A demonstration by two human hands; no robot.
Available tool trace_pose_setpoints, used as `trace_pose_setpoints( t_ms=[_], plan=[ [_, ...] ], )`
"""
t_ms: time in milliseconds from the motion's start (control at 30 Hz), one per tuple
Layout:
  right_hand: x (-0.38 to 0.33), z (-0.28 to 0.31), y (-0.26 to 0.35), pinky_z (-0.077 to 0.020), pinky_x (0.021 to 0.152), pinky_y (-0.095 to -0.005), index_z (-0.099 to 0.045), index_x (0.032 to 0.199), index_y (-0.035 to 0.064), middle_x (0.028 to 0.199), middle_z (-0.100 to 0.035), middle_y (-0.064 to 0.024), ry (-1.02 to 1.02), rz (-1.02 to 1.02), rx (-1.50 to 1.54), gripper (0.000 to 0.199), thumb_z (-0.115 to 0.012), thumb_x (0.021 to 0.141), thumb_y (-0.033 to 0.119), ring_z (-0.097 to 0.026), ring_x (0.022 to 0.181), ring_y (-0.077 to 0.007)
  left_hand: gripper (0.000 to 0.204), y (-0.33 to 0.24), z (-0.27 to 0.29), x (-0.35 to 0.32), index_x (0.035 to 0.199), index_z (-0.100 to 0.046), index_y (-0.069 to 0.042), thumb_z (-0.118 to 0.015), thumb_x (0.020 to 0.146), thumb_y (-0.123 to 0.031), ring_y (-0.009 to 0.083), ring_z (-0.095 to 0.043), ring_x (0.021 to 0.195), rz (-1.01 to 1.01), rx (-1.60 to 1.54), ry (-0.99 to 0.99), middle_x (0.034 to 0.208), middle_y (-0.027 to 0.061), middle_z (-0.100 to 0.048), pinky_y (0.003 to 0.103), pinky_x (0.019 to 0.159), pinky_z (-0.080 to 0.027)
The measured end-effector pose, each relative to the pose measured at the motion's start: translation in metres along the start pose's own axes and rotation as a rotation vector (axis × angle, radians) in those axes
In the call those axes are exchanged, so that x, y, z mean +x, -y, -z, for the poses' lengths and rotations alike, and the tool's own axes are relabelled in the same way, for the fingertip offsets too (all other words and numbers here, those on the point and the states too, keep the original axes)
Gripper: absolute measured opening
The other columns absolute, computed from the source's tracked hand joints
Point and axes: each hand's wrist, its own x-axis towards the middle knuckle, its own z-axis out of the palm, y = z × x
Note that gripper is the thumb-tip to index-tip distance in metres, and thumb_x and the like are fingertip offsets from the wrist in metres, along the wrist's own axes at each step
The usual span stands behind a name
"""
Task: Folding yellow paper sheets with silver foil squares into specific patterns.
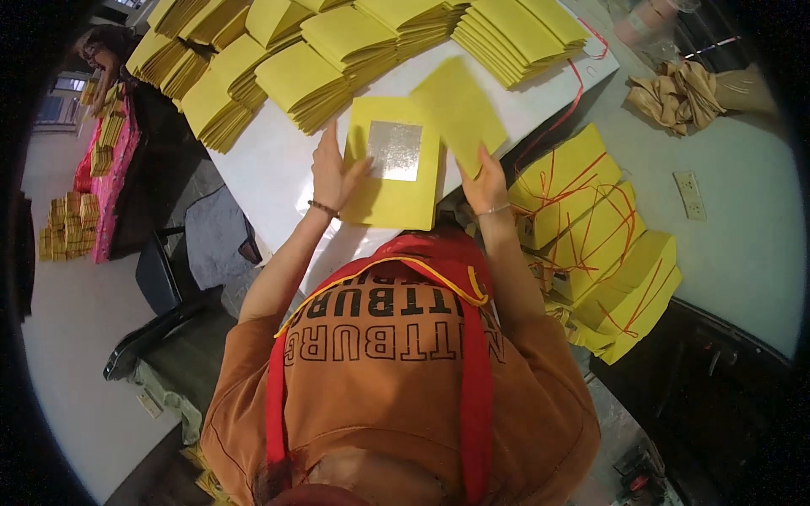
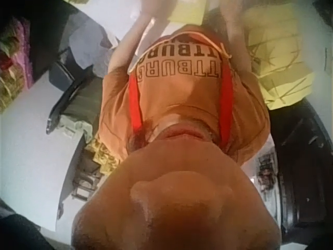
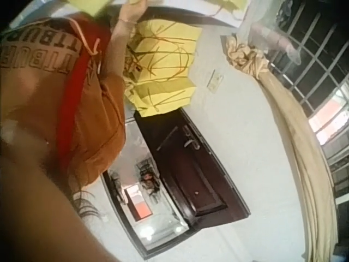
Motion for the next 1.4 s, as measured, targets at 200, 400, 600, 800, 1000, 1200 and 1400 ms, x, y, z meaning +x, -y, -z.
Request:
trace_pose_setpoints(
  t_ms=[200, 400, 600, 800, 1000, 1200, 1400],
  plan=[
    [0.019, -0.002, -0.034, -0.0344, 0.096, -0.0366, -0.045, 0.124, 0.0078, 0.121, -0.052, -0.0041, -0.050, -0.054, 0.144, 0.036, -0.046, 0.091, 0.022, -0.045, 0.115, -0.0191, 0.094, 0.021, -0.039, 0.002, 0.132, -0.023, 0.007, -0.074, 0.064, -0.034, 0.0390, -0.046, 0.111, 0.488, -0.483, 0.245, 0.120, 0.0296, -0.045, 0.039, 0.092, -0.039],
    [-0.003, -0.014, -0.047, -0.0358, 0.095, -0.0345, -0.047, 0.122, 0.0062, 0.118, -0.054, -0.0031, -0.063, -0.060, 0.181, 0.033, -0.045, 0.091, 0.019, -0.048, 0.111, -0.0181, 0.084, 0.031, -0.032, 0.010, 0.131, -0.030, 0.001, -0.071, 0.068, -0.036, 0.0367, -0.053, 0.103, 0.597, -0.503, 0.331, 0.111, 0.0255, -0.054, 0.038, 0.090, -0.041],
    [-0.023, -0.019, -0.076, -0.0318, 0.100, -0.0392, -0.043, 0.125, 0.0063, 0.124, -0.049, -0.0055, -0.148, -0.021, 0.243, 0.037, -0.044, 0.092, 0.022, -0.043, 0.117, -0.0221, 0.067, 0.038, -0.018, -0.006, 0.125, -0.037, -0.002, -0.066, 0.074, -0.033, 0.0316, -0.056, 0.098, 0.605, -0.641, 0.349, 0.110, 0.0225, -0.055, 0.036, 0.085, -0.043],
    [-0.039, -0.028, -0.091, -0.0324, 0.097, -0.0406, -0.046, 0.122, 0.0137, 0.122, -0.051, -0.0024, -0.210, -0.060, 0.194, 0.032, -0.047, 0.091, 0.024, -0.045, 0.113, -0.0186, 0.057, 0.095, 0.001, -0.037, 0.119, -0.040, 0.008, -0.066, 0.076, -0.019, 0.0240, -0.055, 0.096, 0.555, -0.795, 0.330, 0.108, 0.0194, -0.055, 0.031, 0.081, -0.045],
    [0.033, -0.022, -0.048, -0.0440, 0.077, -0.0375, -0.047, 0.110, 0.0145, 0.105, -0.055, -0.0034, -0.323, 0.071, 0.096, 0.021, -0.049, 0.091, 0.023, -0.052, 0.093, -0.0186, 0.051, 0.100, 0.010, -0.048, 0.117, -0.042, 0.009, -0.064, 0.077, -0.012, 0.0220, -0.055, 0.095, 0.504, -0.734, 0.256, 0.108, 0.0174, -0.055, 0.030, 0.082, -0.045],
    [0.111, -0.029, -0.010, -0.0489, 0.059, -0.0369, -0.044, 0.105, 0.0096, 0.099, -0.055, -0.0110, -0.511, 0.127, -0.186, 0.018, -0.051, 0.090, 0.017, -0.056, 0.079, -0.0241, 0.046, 0.107, 0.001, -0.055, 0.116, -0.044, 0.009, -0.063, 0.077, -0.009, 0.0212, -0.056, 0.093, 0.485, -0.744, 0.237, 0.105, 0.0165, -0.056, 0.030, 0.080, -0.046],
    [0.132, -0.021, -0.006, -0.0538, 0.055, -0.0382, -0.044, 0.116, 0.0085, 0.104, -0.055, -0.0118, -0.613, 0.004, -0.474, 0.032, -0.053, 0.085, 0.014, -0.059, 0.081, -0.0252, 0.044, 0.116, -0.010, -0.059, 0.114, -0.045, 0.010, -0.062, 0.078, -0.008, 0.0194, -0.058, 0.089, 0.426, -0.657, 0.199, 0.103, 0.0150, -0.058, 0.029, 0.077, -0.047]
  ],
)
